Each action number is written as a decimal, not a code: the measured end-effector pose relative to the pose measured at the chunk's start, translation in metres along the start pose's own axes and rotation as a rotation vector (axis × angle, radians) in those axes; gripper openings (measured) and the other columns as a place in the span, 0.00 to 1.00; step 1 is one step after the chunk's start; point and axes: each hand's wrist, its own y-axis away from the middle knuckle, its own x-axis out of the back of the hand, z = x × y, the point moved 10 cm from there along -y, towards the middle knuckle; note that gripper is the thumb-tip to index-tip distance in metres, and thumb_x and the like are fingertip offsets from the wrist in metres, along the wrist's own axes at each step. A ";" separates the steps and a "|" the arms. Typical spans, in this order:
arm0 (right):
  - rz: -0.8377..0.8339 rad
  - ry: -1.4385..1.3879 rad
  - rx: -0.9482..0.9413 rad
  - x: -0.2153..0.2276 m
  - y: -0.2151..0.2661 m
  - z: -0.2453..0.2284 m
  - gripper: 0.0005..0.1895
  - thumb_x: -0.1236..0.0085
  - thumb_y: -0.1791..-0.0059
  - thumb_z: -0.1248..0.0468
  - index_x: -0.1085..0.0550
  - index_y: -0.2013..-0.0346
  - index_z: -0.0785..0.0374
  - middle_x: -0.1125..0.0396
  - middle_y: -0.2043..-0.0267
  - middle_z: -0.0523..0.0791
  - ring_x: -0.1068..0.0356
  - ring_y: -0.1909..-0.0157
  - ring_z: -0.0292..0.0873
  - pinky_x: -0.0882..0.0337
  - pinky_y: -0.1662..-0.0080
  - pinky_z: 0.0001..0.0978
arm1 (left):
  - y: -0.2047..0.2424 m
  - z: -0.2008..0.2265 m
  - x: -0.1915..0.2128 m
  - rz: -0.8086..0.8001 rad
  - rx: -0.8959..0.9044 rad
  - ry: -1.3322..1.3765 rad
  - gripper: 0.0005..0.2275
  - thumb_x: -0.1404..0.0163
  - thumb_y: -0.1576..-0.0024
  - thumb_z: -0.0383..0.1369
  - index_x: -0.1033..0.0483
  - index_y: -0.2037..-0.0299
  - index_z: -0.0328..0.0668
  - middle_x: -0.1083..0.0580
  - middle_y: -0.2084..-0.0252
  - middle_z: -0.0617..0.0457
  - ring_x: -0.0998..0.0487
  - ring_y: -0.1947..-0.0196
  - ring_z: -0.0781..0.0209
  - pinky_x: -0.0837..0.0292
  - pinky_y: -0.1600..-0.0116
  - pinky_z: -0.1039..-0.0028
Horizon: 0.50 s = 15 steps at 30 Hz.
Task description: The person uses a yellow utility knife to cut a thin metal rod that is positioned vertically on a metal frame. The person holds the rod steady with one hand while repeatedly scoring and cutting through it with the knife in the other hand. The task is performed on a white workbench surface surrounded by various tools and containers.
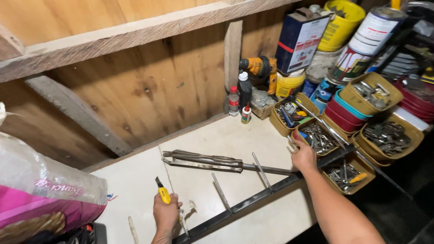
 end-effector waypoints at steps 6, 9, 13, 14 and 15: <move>0.124 -0.032 0.221 -0.036 -0.029 0.027 0.26 0.45 0.59 0.69 0.19 0.47 0.54 0.24 0.49 0.48 0.25 0.50 0.51 0.30 0.43 0.30 | -0.028 -0.035 -0.017 -0.029 -0.029 0.374 0.08 0.47 0.41 0.22 0.33 0.56 0.38 0.25 0.63 0.45 0.25 0.78 0.56 0.30 0.75 0.71; -0.002 -0.016 0.066 -0.037 -0.010 0.026 0.27 0.44 0.53 0.65 0.23 0.38 0.54 0.23 0.57 0.55 0.24 0.67 0.57 0.26 0.62 0.43 | -0.031 -0.030 -0.011 -0.073 -0.133 0.470 0.08 0.49 0.41 0.21 0.35 0.59 0.41 0.32 0.76 0.46 0.31 0.82 0.60 0.36 0.80 0.73; -0.010 0.123 0.186 -0.038 0.011 0.009 0.27 0.44 0.55 0.57 0.21 0.41 0.58 0.24 0.51 0.59 0.25 0.51 0.61 0.27 0.51 0.46 | 0.002 -0.015 0.047 0.030 -0.010 0.249 0.05 0.48 0.41 0.30 0.30 0.59 0.44 0.31 0.74 0.50 0.27 0.79 0.62 0.35 0.81 0.74; 0.145 0.083 0.375 -0.025 0.025 -0.012 0.27 0.42 0.53 0.59 0.22 0.40 0.64 0.27 0.48 0.60 0.29 0.45 0.61 0.32 0.43 0.47 | 0.007 -0.013 0.059 0.045 0.015 0.141 0.11 0.48 0.42 0.32 0.29 0.50 0.45 0.29 0.71 0.48 0.27 0.81 0.61 0.32 0.80 0.73; 0.303 0.036 0.561 -0.012 0.045 -0.030 0.27 0.41 0.52 0.60 0.23 0.39 0.70 0.30 0.44 0.61 0.34 0.39 0.62 0.37 0.35 0.49 | 0.013 -0.011 0.072 0.058 0.042 0.033 0.18 0.47 0.43 0.33 0.28 0.42 0.46 0.27 0.68 0.46 0.28 0.83 0.60 0.29 0.79 0.71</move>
